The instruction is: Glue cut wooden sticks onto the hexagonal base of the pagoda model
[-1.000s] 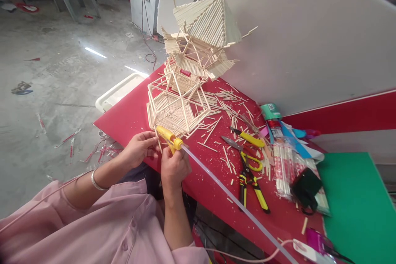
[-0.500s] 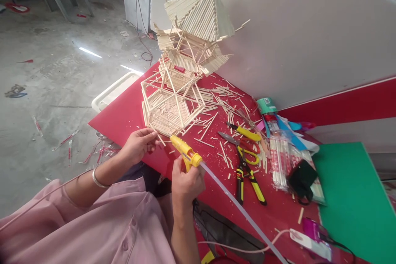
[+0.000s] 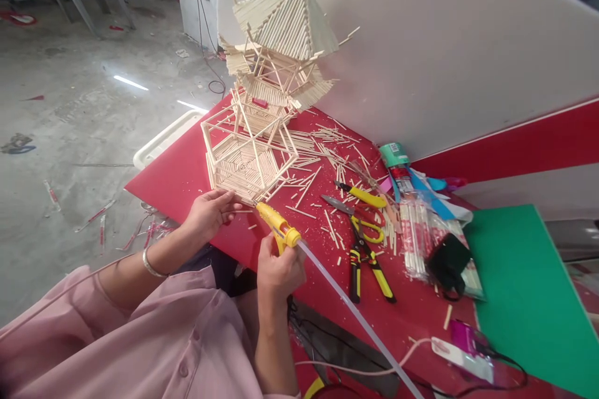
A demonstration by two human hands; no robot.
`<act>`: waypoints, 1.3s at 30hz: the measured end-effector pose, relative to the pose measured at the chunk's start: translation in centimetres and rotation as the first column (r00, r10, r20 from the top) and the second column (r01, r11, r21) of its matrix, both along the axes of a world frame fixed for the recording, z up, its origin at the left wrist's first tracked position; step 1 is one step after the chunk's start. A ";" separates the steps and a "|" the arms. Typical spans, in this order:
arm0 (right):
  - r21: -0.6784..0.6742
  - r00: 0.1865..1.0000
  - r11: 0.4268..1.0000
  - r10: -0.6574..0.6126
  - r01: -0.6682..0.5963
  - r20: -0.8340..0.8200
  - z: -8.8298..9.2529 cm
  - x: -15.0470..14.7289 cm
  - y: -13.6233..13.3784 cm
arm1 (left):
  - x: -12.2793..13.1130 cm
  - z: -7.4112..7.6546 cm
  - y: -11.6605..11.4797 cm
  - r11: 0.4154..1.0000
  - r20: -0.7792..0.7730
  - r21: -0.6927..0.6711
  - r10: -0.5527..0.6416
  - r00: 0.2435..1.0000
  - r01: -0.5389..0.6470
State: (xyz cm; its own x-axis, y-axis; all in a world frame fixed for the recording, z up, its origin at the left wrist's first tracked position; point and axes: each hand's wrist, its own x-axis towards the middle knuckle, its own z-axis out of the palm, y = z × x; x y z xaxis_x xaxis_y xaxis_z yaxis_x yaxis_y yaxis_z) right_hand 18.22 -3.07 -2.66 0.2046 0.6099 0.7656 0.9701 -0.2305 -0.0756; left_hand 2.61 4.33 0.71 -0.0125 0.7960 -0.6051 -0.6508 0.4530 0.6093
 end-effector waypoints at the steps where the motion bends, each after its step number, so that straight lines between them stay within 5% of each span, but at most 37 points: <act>1: -0.001 1.000 1.000 -0.001 0.001 -0.002 0.0 0.0 0.0 | 0.1 -0.1 0.0 1.000 -0.003 0.006 0.008 1.000 -0.008; 26: -0.026 0.992 1.000 0.019 -0.016 0.122 -0.5 0.0 0.3 | 0.5 -0.1 -0.1 0.999 -0.056 0.034 0.033 0.998 -0.031; 39: -0.009 0.998 0.998 0.055 -0.055 0.037 -0.5 0.1 0.2 | 0.5 -0.1 -0.1 0.999 -0.062 0.044 0.029 0.998 -0.026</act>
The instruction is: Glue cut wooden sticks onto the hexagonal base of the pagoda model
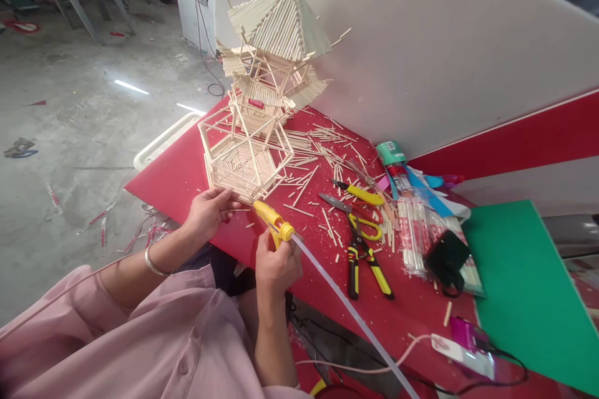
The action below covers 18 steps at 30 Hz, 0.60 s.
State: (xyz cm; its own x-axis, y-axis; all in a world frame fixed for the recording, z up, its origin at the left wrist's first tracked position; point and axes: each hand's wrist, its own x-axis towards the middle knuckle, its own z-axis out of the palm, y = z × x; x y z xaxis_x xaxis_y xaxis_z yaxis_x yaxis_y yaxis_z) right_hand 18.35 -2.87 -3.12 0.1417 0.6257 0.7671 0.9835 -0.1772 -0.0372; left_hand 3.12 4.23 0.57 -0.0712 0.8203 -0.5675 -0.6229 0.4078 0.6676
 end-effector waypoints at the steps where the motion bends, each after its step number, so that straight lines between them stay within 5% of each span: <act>1: 0.001 1.000 1.000 0.006 -0.006 -0.006 0.0 0.0 0.0 | 0.0 0.0 0.0 1.000 0.001 0.001 -0.003 1.000 0.003; 18: -0.007 0.997 1.000 0.011 -0.012 -0.070 -0.4 0.1 -0.2 | -0.1 -0.6 0.2 0.999 0.007 0.031 -0.013 1.000 0.013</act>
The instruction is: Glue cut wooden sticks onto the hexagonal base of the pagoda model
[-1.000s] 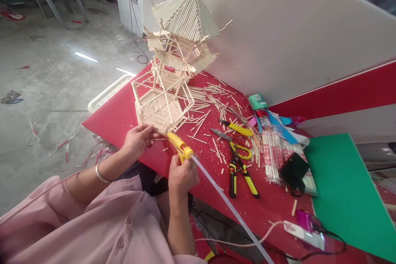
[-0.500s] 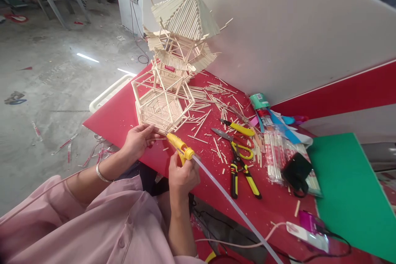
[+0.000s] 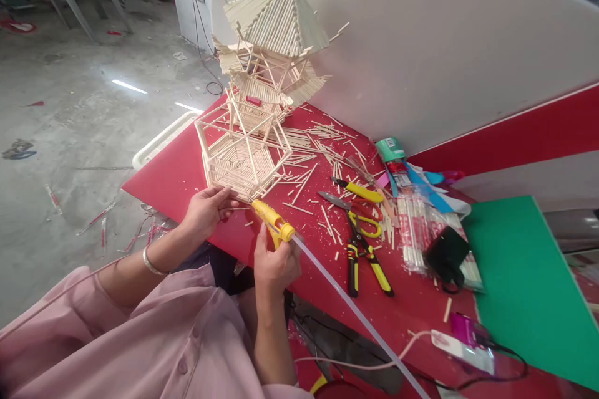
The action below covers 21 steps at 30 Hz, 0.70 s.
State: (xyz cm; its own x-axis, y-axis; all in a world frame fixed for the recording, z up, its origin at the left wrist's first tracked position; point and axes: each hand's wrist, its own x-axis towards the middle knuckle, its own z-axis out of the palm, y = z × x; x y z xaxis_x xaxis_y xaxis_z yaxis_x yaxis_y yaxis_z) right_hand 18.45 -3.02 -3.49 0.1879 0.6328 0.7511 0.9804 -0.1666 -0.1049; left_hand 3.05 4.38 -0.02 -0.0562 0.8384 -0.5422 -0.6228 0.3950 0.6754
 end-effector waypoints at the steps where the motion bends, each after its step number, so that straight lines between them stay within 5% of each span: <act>1: 0.003 1.000 1.000 -0.002 0.002 -0.002 0.0 0.0 0.0 | 0.0 0.0 0.0 1.000 -0.001 -0.001 0.000 1.000 0.000; 21: 0.000 0.999 1.000 0.028 -0.028 -0.040 -0.2 0.0 -0.2 | -0.1 0.3 0.0 1.000 0.013 -0.015 -0.002 1.000 0.002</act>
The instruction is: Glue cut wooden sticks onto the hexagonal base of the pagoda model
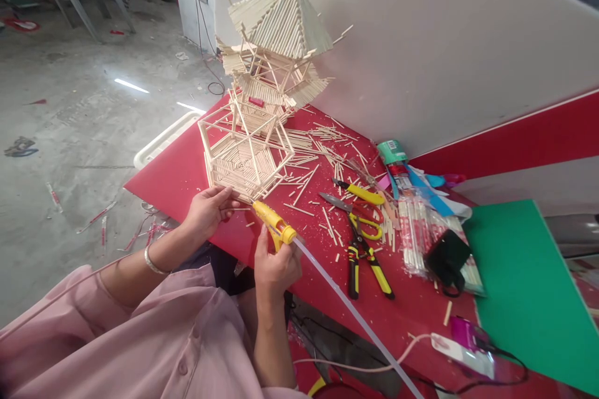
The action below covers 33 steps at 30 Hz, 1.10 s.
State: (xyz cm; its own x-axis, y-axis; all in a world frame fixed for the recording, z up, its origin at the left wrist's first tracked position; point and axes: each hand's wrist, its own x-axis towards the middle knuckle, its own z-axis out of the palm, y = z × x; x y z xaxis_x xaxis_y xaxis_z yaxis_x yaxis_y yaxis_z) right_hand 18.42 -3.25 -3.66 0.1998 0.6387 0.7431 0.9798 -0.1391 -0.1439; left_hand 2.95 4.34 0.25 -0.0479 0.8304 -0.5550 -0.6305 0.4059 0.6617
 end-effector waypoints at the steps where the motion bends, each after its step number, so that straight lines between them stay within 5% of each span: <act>1: -0.001 1.000 1.000 -0.001 0.001 -0.004 0.0 0.0 0.0 | 0.0 0.0 0.0 1.000 0.001 0.001 0.000 1.000 0.000; 16: 0.068 0.999 0.997 0.027 -0.026 -0.023 0.5 0.1 -0.1 | -0.2 -0.2 0.1 1.000 0.006 -0.003 0.021 1.000 -0.021; 33: -0.039 0.848 0.992 0.079 -0.117 -0.525 0.0 1.0 -0.8 | 0.1 1.1 0.2 0.999 -0.132 -0.011 0.044 0.990 -0.046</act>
